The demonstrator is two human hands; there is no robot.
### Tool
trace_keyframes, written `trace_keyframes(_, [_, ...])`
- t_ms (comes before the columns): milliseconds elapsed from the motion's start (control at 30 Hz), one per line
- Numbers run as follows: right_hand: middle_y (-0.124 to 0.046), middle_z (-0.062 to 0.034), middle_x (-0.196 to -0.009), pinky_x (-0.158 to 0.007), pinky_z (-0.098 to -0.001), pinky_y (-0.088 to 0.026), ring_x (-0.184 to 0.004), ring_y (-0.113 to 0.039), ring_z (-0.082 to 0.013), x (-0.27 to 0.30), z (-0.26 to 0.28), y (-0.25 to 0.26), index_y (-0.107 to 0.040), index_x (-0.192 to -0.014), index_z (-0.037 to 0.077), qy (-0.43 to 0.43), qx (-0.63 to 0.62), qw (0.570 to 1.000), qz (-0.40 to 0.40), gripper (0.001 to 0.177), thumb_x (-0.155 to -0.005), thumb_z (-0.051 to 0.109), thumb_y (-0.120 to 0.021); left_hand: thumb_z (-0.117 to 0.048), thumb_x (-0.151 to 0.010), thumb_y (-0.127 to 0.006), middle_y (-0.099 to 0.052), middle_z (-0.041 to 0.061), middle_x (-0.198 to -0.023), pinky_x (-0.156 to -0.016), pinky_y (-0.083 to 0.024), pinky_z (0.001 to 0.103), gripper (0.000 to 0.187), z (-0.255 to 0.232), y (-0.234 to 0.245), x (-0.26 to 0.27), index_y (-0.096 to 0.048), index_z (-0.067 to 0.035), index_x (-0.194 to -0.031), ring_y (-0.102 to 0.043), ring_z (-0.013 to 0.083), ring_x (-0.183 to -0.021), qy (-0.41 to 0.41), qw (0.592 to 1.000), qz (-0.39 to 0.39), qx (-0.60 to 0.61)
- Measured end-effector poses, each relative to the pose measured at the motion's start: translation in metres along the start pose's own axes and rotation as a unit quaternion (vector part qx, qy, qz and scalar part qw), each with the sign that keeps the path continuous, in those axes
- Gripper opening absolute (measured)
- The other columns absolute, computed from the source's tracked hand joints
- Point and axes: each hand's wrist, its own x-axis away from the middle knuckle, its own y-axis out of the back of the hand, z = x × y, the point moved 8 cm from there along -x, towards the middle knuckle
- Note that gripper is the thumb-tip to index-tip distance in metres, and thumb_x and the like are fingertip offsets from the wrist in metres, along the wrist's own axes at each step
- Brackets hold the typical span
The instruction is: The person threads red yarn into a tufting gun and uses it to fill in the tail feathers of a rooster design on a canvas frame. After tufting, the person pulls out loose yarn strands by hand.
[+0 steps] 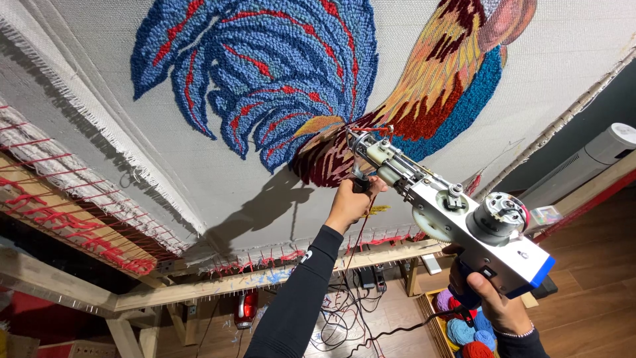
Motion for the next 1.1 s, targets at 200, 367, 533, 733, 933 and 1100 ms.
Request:
trace_keyframes(200, [-0.066,-0.0069,-0.103,-0.078,-0.0308,-0.049,-0.09,-0.06,-0.0175,0.002,-0.029,0.031,-0.062,-0.121,-0.002,0.0,0.052,0.998,-0.032,0.046,-0.086,0.024,-0.075,-0.035,-0.095,-0.073,-0.077,0.001,-0.084,-0.049,-0.045,0.026,0.038,-0.003,-0.001,0.002,-0.076,0.002,-0.104,-0.05,0.0053,-0.048,0.001,1.0,0.002,0.005])
trace_keyframes(367, [-0.066,-0.0074,-0.103,-0.077,-0.0313,-0.048,-0.09,-0.059,-0.0175,0.002,-0.034,0.038,-0.063,-0.121,-0.002,-0.001,0.094,0.995,-0.037,0.045,-0.087,0.024,-0.076,-0.037,-0.094,-0.073,-0.079,0.002,-0.087,-0.046,-0.044,0.027,0.039,-0.001,-0.003,0.004,-0.074,0.002,-0.1,-0.049,0.0054,-0.048,0.009,1.0,0.006,0.016])
trace_keyframes(533, [-0.068,-0.0072,-0.103,-0.079,-0.0306,-0.05,-0.091,-0.061,-0.0171,0.003,-0.009,0.017,-0.063,-0.122,-0.001,0.012,0.076,0.997,-0.007,0.047,-0.086,0.027,-0.075,-0.041,-0.093,-0.072,-0.079,0.001,-0.09,-0.046,-0.044,0.027,0.041,0.003,-0.004,0.002,-0.069,0.0,-0.097,-0.05,0.006,-0.047,0.0,1.0,0.003,0.029])
trace_keyframes(733, [-0.068,-0.0078,-0.103,-0.08,-0.0316,-0.05,-0.092,-0.061,-0.0175,0.001,-0.033,0.041,-0.065,-0.12,-0.002,0.012,0.142,0.989,-0.025,0.047,-0.086,0.029,-0.076,-0.034,-0.095,-0.074,-0.078,0.004,-0.087,-0.048,-0.045,0.027,0.038,-0.002,-0.003,0.002,-0.074,0.003,-0.102,-0.052,0.0067,-0.049,0.001,1.0,-0.002,0.013])
trace_keyframes(933, [-0.069,-0.0091,-0.102,-0.078,-0.0321,-0.051,-0.091,-0.062,-0.0178,-0.001,-0.003,0.014,-0.065,-0.121,-0.002,-0.016,0.111,0.993,-0.035,0.051,-0.084,0.032,-0.078,-0.031,-0.09,-0.077,-0.076,0.0,-0.084,-0.048,-0.044,0.028,0.035,-0.002,0.001,-0.001,-0.072,0.001,-0.104,-0.052,0.008,-0.049,0.019,1.0,-0.014,0.013])
trace_keyframes(1100, [-0.07,-0.0097,-0.099,-0.073,-0.0312,-0.054,-0.086,-0.065,-0.0182,-0.005,0.01,0.002,-0.065,-0.121,-0.002,0.012,0.126,0.992,-0.026,0.055,-0.083,0.036,-0.078,-0.033,-0.093,-0.076,-0.07,0.001,-0.075,-0.048,-0.042,0.028,0.034,-0.006,0.003,-0.002,-0.076,0.001,-0.101,-0.051,0.0077,-0.049,0.002,1.0,-0.009,0.011])
